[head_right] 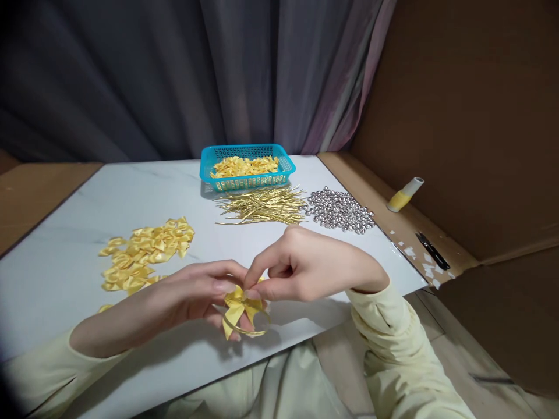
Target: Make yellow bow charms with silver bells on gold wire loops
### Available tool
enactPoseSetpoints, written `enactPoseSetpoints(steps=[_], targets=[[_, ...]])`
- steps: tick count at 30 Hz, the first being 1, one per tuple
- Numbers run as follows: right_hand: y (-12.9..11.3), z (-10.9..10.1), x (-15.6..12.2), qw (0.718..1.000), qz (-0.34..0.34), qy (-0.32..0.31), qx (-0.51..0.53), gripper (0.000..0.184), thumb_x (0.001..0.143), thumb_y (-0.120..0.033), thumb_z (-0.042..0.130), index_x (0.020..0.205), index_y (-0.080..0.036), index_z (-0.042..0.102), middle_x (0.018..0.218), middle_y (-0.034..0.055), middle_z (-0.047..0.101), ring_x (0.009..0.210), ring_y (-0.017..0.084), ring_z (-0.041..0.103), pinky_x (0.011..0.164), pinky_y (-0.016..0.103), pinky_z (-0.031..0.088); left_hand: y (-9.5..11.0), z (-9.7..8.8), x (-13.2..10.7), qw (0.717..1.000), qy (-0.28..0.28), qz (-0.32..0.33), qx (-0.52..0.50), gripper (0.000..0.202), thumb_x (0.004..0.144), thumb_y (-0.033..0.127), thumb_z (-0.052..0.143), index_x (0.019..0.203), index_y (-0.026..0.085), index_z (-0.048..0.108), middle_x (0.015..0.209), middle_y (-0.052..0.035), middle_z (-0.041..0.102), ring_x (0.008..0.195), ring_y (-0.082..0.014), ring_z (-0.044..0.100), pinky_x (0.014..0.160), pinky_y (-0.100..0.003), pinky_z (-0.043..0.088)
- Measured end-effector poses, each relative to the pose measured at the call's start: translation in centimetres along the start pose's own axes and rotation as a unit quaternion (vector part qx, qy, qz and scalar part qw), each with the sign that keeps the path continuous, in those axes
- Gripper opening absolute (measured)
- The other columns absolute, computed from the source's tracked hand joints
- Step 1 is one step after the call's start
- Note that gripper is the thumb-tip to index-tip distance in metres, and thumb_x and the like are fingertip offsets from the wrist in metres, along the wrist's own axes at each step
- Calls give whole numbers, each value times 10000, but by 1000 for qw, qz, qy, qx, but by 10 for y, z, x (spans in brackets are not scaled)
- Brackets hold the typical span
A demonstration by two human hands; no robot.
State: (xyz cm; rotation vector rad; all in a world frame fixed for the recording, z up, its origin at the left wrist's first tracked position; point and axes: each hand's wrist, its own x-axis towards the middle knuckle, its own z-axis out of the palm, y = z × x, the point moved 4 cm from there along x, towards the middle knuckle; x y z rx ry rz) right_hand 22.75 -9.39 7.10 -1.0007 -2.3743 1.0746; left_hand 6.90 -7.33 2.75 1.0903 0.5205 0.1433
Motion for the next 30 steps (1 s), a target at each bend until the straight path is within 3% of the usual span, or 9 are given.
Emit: enactPoseSetpoints(steps=[5,10,13,17,20,26,30], targets=[[2,-1,0,1000,-10,9,0,227,866,-242,594,924,-87,749,471,-48,471,417,48,303,420,166,276,-8,-11,4,993,-84,-5,-89,462,606,82,485,1019,143,684,946,-81,742,865,-239,706,736,-333,555],[4,-1,-2,1000,-12,16,0,226,869,-250,597,916,-92,752,457,-65,411,418,48,281,414,161,268,-15,-16,3,992,-124,-19,2,283,817,146,646,1093,209,656,934,-35,736,835,-188,712,770,-302,552],[6,-1,-2,1000,-15,24,1,225,869,-246,597,905,-86,753,466,-58,426,420,45,289,413,160,270,-20,-17,5,990,-142,-11,6,262,822,233,706,1079,200,671,895,-38,737,782,-161,716,753,-264,556],[8,-1,-4,999,-19,25,-5,218,872,-250,599,897,-100,754,466,-55,437,422,49,292,418,168,277,-23,-19,8,991,-130,-13,4,238,791,308,749,1005,210,709,818,-14,735,719,-120,713,704,-199,557],[9,-2,-6,999,-15,37,-10,214,871,-244,600,892,-94,751,505,-27,524,435,51,334,431,170,301,-22,-21,9,994,-107,-15,29,205,788,328,747,938,188,731,764,-8,708,643,-107,698,642,-185,562],[16,-1,-12,998,6,60,-17,229,892,-262,589,952,-99,738,653,25,670,467,59,414,465,182,342,-15,-26,9,994,-70,10,78,124,808,249,721,918,193,729,804,10,671,610,-89,678,619,-186,556],[33,9,-25,995,51,88,-13,243,915,-271,566,1014,-110,718,791,56,721,603,100,571,556,191,419,-9,-27,9,979,-23,19,201,115,854,260,664,930,180,699,833,1,662,646,-93,671,631,-192,534]])
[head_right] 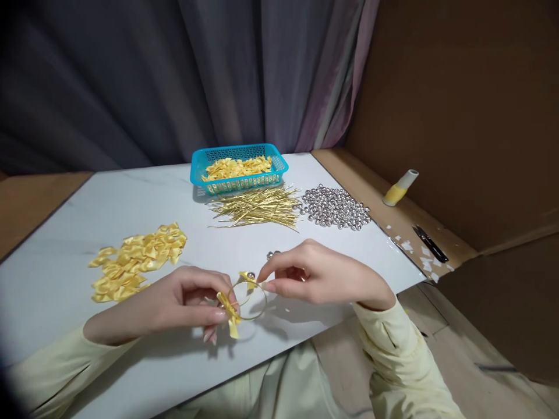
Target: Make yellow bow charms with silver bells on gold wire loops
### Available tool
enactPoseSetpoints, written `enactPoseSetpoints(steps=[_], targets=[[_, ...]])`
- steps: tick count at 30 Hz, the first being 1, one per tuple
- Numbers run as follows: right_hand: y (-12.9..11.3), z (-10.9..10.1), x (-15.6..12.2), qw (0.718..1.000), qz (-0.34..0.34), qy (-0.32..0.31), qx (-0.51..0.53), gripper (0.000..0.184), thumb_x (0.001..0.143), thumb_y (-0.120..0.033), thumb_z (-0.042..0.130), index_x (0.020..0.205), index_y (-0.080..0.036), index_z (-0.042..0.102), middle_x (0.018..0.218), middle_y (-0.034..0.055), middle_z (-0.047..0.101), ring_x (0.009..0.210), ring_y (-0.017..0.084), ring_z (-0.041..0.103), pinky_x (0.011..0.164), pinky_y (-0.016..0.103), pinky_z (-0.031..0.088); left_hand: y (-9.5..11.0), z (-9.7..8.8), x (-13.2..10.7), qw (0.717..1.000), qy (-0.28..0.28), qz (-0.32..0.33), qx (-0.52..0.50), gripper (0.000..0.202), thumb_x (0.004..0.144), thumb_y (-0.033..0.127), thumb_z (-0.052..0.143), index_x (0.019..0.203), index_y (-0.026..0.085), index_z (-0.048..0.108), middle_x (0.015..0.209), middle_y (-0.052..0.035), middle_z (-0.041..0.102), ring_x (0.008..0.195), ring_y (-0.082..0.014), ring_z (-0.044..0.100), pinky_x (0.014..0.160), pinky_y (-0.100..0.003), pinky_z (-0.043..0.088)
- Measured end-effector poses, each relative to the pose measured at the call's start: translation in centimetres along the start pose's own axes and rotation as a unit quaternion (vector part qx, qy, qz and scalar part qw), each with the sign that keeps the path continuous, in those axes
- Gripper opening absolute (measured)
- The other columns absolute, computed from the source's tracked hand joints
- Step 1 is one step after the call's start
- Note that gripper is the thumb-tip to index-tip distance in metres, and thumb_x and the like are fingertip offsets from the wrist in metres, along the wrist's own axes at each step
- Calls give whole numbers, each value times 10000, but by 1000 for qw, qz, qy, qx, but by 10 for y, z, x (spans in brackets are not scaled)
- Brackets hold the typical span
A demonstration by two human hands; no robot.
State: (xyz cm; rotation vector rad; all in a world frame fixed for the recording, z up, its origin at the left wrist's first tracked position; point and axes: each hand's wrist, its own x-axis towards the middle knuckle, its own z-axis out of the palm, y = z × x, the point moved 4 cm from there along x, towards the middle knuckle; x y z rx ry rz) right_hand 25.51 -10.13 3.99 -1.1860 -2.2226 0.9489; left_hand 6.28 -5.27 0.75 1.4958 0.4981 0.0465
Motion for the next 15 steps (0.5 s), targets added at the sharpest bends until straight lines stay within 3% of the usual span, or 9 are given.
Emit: enactPoseSetpoints(steps=[2,5,7,12,14,15], targets=[[9,4,-10,1000,16,13,-3,241,927,-257,547,1038,-115,707,796,49,721,645,112,603,612,202,446,7,1,-1,990,22,27,140,125,874,271,629,936,179,686,882,-14,664,691,-104,658,649,-203,521],[19,10,-24,1000,27,14,4,243,946,-249,527,1105,-144,676,881,38,730,752,122,650,711,210,472,15,8,-5,926,36,105,361,140,919,222,533,952,189,665,847,-11,652,716,-115,617,656,-216,488],[22,12,-31,1000,25,8,5,247,960,-245,506,1140,-163,654,1004,42,726,881,132,664,792,218,477,14,13,-8,868,46,146,473,200,949,181,448,1006,187,639,848,-24,645,730,-136,613,649,-240,481],[18,21,-41,999,-33,-34,-3,327,983,-196,436,1281,-164,567,1280,88,624,1187,156,571,1005,274,437,13,20,-15,670,100,262,687,294,973,112,319,1012,137,609,891,-89,668,700,-179,610,588,-282,473],[22,17,-47,999,-44,-6,-2,332,981,-211,435,1284,-182,568,1323,86,600,1230,165,549,1032,298,436,20,21,-16,614,103,298,724,327,961,50,289,1013,121,604,885,-94,681,730,-186,618,617,-286,475],[29,11,-52,999,-14,41,-22,314,978,-240,445,1254,-206,592,1303,70,617,1206,168,570,1011,299,458,25,21,-17,593,103,312,735,343,955,30,277,1027,105,604,893,-102,686,751,-195,621,643,-298,477]])
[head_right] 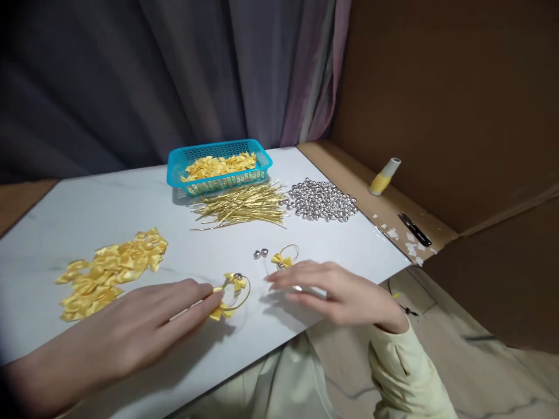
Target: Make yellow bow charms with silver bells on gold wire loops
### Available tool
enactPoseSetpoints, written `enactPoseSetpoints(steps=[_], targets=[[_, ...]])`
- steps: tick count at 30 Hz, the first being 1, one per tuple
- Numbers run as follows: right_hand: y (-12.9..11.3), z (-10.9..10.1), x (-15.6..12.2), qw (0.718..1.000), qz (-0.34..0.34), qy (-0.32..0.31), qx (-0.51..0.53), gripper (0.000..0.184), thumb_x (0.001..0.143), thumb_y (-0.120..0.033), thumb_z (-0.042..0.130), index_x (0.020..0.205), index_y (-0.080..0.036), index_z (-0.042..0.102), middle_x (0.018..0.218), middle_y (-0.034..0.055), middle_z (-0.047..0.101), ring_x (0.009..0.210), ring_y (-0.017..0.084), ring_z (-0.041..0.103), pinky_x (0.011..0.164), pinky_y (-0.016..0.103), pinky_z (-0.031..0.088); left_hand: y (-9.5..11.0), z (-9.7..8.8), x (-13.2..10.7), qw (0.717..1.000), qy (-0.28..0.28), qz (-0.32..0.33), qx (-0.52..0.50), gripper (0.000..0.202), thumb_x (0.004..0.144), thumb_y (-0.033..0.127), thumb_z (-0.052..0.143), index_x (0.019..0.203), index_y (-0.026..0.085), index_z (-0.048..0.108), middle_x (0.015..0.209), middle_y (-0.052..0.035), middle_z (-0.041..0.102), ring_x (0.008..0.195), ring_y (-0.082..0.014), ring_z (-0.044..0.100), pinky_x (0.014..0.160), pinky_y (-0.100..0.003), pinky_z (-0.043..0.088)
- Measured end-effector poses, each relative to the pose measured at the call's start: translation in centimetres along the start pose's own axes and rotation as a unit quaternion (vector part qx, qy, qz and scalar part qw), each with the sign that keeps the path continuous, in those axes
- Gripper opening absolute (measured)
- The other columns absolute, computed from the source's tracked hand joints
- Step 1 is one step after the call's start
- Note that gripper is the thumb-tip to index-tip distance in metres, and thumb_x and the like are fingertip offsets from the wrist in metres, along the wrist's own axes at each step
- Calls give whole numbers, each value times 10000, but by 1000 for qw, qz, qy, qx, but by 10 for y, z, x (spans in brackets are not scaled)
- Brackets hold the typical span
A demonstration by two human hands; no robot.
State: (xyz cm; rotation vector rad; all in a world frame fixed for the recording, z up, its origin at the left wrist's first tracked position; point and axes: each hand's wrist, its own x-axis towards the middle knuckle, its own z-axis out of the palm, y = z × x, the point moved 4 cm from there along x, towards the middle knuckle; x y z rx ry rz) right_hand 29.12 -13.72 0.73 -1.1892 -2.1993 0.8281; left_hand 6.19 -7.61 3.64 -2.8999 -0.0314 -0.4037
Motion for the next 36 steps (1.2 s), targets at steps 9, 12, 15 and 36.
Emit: enactPoseSetpoints(steps=[9,12,15,36], targets=[[145,-95,-110,706,521,346,-333,318,929,-309,583,1204,-150,565,1219,101,584,1043,226,608,877,432,523,1,-19,8,999,26,36,14,409,928,2,242,1103,74,605,1009,-94,719,884,-212,602,804,-329,463],[162,-94,-125,692,536,335,-347,309,936,-311,570,1207,-161,562,1223,95,581,1036,221,609,866,427,529,4,-19,4,998,54,16,-4,399,910,-2,260,1135,102,572,1022,-87,717,903,-215,598,807,-337,465],[159,-88,-129,709,520,331,-344,304,933,-316,574,1193,-159,574,1225,105,579,1052,229,603,873,419,524,5,-19,1,998,63,9,-14,393,905,4,272,1178,114,533,1038,-97,713,938,-224,594,844,-345,464],[-18,52,-31,855,304,248,340,206,604,-295,845,716,-206,697,634,1,606,571,130,526,494,203,425,7,-14,4,999,27,10,31,379,884,18,295,1031,133,625,961,-80,713,821,-199,610,728,-318,495]])
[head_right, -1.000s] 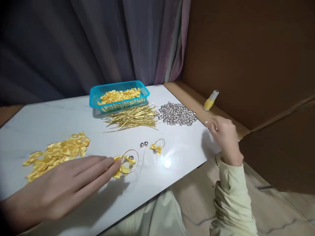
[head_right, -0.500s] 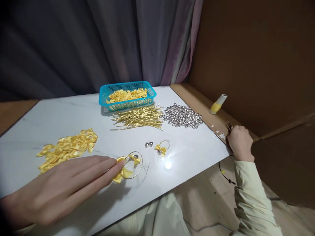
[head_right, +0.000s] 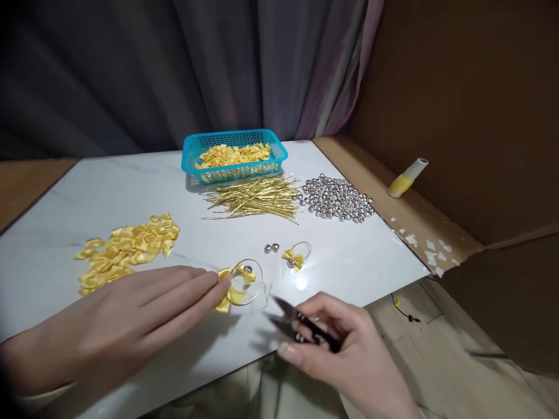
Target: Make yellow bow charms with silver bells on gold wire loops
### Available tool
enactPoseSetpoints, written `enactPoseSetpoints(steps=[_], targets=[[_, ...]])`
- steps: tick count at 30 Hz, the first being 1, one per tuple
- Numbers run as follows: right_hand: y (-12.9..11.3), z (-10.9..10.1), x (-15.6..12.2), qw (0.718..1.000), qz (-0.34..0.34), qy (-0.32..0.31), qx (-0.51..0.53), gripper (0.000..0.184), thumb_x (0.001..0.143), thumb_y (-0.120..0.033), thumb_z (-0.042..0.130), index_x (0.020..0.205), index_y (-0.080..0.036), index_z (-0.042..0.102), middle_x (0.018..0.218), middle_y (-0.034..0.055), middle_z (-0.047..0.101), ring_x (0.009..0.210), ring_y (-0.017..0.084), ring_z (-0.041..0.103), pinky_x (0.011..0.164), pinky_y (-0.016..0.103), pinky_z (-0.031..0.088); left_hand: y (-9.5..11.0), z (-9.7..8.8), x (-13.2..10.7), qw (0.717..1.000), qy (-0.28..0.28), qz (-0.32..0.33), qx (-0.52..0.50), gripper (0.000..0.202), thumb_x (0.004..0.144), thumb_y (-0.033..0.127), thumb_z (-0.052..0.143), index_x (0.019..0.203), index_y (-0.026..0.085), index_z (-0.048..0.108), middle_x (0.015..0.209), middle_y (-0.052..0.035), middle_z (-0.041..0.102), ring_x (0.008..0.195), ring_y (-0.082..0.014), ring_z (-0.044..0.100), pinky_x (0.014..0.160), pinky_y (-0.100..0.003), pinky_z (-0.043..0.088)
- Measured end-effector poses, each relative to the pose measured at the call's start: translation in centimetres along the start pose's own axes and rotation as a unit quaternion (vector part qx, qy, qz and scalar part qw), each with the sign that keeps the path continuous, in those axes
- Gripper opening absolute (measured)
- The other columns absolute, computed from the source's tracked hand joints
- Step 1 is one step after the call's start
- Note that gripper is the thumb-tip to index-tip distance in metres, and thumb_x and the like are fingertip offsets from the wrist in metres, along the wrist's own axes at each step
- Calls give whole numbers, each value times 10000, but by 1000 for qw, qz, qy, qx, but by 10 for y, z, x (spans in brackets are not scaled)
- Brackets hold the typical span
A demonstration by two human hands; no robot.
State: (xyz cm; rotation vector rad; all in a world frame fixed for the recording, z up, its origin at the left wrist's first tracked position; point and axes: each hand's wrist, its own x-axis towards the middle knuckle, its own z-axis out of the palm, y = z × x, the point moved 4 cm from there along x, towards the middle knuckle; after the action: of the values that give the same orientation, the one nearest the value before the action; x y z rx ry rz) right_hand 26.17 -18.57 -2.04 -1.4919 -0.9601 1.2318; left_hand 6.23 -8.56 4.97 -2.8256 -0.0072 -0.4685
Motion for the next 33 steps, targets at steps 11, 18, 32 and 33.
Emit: enactPoseSetpoints(steps=[11,18,32,33], targets=[[14,49,14,958,99,-81,256,245,650,-312,846,727,-159,672,482,-95,427,331,-25,209,309,119,148,2,4,4,1000,-7,20,13,397,802,-2,339,1010,88,666,952,-111,718,792,-217,623,684,-329,512],[16,58,18,948,95,-92,290,276,681,-341,825,703,-139,638,401,-118,374,290,-23,216,287,116,117,6,9,4,999,-3,23,32,385,783,9,355,1002,76,664,938,-123,707,782,-234,606,660,-350,508],[20,71,20,936,81,-88,330,254,739,-369,780,763,-148,659,391,-112,424,271,-26,199,291,125,129,4,7,3,999,18,-16,21,379,789,-15,345,1021,73,631,902,-127,695,766,-225,616,674,-329,491],[19,72,20,936,83,-87,331,261,736,-374,782,759,-147,655,385,-113,423,269,-26,198,290,125,129,4,7,4,999,16,-14,26,378,792,-16,336,1014,66,631,897,-129,698,757,-225,617,668,-332,491]])
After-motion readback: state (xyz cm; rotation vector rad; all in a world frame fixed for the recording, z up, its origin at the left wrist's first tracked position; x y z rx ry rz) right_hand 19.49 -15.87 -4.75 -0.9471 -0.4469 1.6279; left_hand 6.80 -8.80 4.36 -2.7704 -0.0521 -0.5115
